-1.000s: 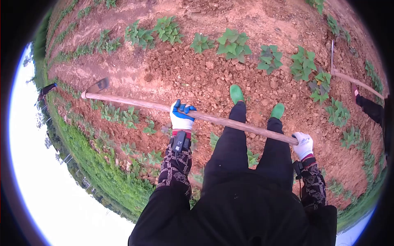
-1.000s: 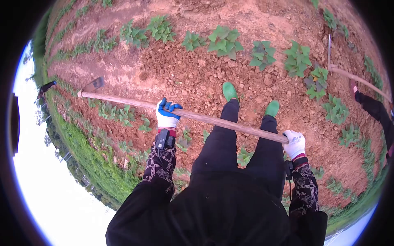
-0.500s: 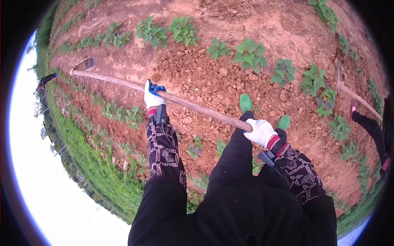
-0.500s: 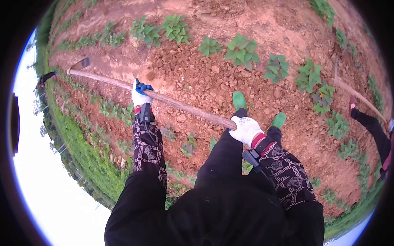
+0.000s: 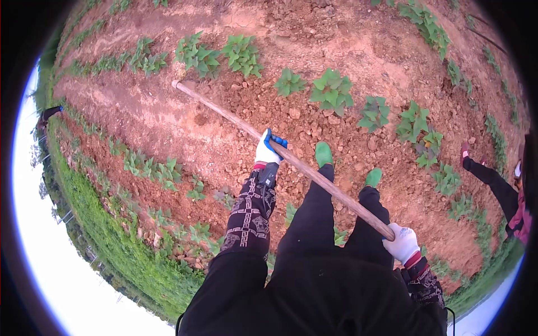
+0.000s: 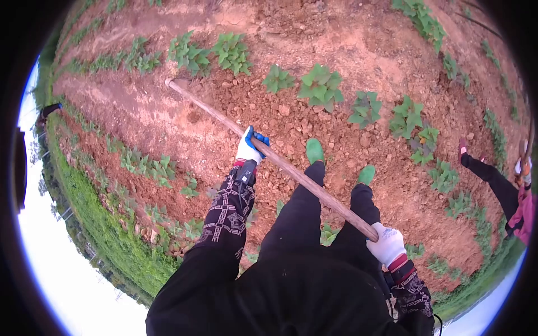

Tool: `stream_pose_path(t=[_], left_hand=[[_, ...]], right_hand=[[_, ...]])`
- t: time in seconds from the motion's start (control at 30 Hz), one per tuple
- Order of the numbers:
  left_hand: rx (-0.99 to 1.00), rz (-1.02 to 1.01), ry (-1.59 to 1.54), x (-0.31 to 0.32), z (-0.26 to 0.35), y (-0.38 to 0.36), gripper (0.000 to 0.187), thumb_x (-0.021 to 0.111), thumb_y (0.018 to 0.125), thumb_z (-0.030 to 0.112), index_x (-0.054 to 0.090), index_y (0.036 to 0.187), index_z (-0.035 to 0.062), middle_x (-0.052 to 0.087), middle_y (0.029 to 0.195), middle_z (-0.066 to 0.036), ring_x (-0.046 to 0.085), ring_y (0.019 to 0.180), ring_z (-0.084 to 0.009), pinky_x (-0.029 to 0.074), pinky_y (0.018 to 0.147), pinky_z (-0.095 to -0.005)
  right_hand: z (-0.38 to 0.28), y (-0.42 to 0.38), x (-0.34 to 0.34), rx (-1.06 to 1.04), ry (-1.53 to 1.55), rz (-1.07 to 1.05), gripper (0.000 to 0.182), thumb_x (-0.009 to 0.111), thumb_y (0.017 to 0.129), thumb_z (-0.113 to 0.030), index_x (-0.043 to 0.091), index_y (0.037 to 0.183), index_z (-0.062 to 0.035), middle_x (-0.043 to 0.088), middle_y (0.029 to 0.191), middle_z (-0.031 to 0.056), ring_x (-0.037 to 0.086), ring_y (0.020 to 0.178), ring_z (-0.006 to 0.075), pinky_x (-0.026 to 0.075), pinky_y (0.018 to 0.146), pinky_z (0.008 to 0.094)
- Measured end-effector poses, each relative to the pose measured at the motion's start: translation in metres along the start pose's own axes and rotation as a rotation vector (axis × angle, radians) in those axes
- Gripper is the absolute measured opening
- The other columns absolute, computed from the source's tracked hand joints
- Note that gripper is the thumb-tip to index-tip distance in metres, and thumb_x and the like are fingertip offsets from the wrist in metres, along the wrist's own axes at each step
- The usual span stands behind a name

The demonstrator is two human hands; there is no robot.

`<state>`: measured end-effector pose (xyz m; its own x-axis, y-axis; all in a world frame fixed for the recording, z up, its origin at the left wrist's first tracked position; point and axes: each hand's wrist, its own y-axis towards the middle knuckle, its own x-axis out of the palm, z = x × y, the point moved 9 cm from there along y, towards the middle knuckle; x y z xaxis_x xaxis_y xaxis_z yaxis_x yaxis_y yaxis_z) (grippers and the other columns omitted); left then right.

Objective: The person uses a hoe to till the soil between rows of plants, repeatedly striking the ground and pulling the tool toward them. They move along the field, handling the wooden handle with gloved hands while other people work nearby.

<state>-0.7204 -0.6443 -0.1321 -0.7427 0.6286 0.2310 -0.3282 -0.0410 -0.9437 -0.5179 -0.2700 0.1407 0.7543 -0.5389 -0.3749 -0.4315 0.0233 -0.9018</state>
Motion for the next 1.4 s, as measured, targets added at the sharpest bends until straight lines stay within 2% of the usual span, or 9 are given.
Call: stream_pose_path(t=[0.37,0.47,0.67,0.83,0.93,1.03,1.07,1.13,1.4], left_hand=[[0.0,-0.047,-0.084,0.007,-0.008,-0.001,0.029,0.059,0.09,0.022,0.044,0.066,0.0151,0.041,0.051,0.002,0.043,0.044,-0.0148,0.047,0.055,-0.0363],[0.082,-0.033,-0.08,0.001,0.02,-0.023,0.028,0.059,0.089,0.02,0.045,0.066,0.0161,0.041,0.052,0.005,0.041,0.043,-0.0121,0.045,0.053,-0.0349],[0.281,-0.081,-0.156,-0.001,0.116,-0.071,0.031,0.064,0.087,0.02,0.043,0.065,0.0176,0.039,0.053,0.008,0.04,0.043,-0.0077,0.042,0.049,-0.029],[0.42,-0.044,-0.024,-0.019,0.168,-0.062,0.035,0.065,0.089,0.026,0.04,0.065,0.0196,0.036,0.053,0.01,0.038,0.042,-0.0054,0.042,0.047,-0.0267],[0.334,-0.032,-0.009,-0.023,0.121,-0.034,0.031,0.063,0.09,0.028,0.043,0.068,0.0192,0.038,0.054,0.01,0.039,0.043,-0.0051,0.044,0.048,-0.0278],[0.193,0.055,0.013,-0.015,-0.015,-0.031,0.022,0.06,0.09,0.026,0.046,0.076,0.0177,0.036,0.058,0.008,0.039,0.045,-0.0076,0.042,0.052,-0.0314],[0.112,0.004,0.063,-0.006,-0.06,-0.036,0.021,0.061,0.089,0.025,0.046,0.076,0.0174,0.037,0.058,0.007,0.039,0.045,-0.0084,0.043,0.054,-0.0335],[0.014,0.023,0.006,-0.008,-0.108,-0.047,0.023,0.06,0.089,0.025,0.046,0.073,0.0178,0.038,0.055,0.007,0.04,0.045,-0.0085,0.043,0.054,-0.033],[-0.01,-0.057,-0.039,0.005,-0.095,-0.035,0.029,0.058,0.089,0.023,0.043,0.065,0.0176,0.04,0.051,0.006,0.041,0.043,-0.0111,0.046,0.054,-0.0334]], right_hand=[[0.027,0.035,-0.019,-0.155,-0.004,0.187,0.027,0.069,0.071,-0.021,0.062,0.095,-0.0114,0.065,0.075,0.0133,0.065,0.075,0.0324,0.051,0.068,0.0413],[0.033,0.049,-0.008,-0.261,-0.03,0.253,0.025,0.069,0.07,-0.021,0.062,0.093,-0.0125,0.064,0.074,0.0123,0.064,0.074,0.0312,0.05,0.067,0.0411],[-0.023,0.083,0.013,-0.364,-0.028,0.25,0.025,0.066,0.07,-0.02,0.059,0.094,-0.0141,0.065,0.08,0.0098,0.064,0.078,0.0293,0.049,0.071,0.0405],[-0.066,0.084,0.031,-0.443,0.02,0.223,0.023,0.064,0.075,-0.022,0.057,0.095,-0.0134,0.064,0.079,0.011,0.064,0.076,0.0309,0.049,0.07,0.042],[-0.043,0.06,0.021,-0.372,0.0,0.259,0.02,0.063,0.077,-0.023,0.057,0.094,-0.0129,0.065,0.077,0.012,0.064,0.073,0.0326,0.05,0.067,0.0433],[0.031,-0.006,0.0,-0.155,-0.064,0.149,0.021,0.067,0.074,-0.021,0.057,0.09,-0.0118,0.064,0.073,0.0132,0.065,0.071,0.0332,0.05,0.064,0.0433],[0.056,-0.034,-0.005,-0.113,-0.099,0.174,0.022,0.069,0.072,-0.02,0.057,0.089,-0.0112,0.064,0.071,0.0135,0.064,0.068,0.0335,0.05,0.062,0.043],[0.074,-0.07,-0.028,0.002,-0.138,0.179,0.022,0.068,0.072,-0.017,0.056,0.088,-0.0094,0.062,0.07,0.0134,0.063,0.067,0.0342,0.049,0.061,0.0438],[0.033,-0.071,-0.086,-0.171,-0.299,0.37,0.021,0.068,0.067,-0.01,0.055,0.084,-0.0094,0.06,0.068,0.0126,0.061,0.066,0.034,0.046,0.06,0.0422]])
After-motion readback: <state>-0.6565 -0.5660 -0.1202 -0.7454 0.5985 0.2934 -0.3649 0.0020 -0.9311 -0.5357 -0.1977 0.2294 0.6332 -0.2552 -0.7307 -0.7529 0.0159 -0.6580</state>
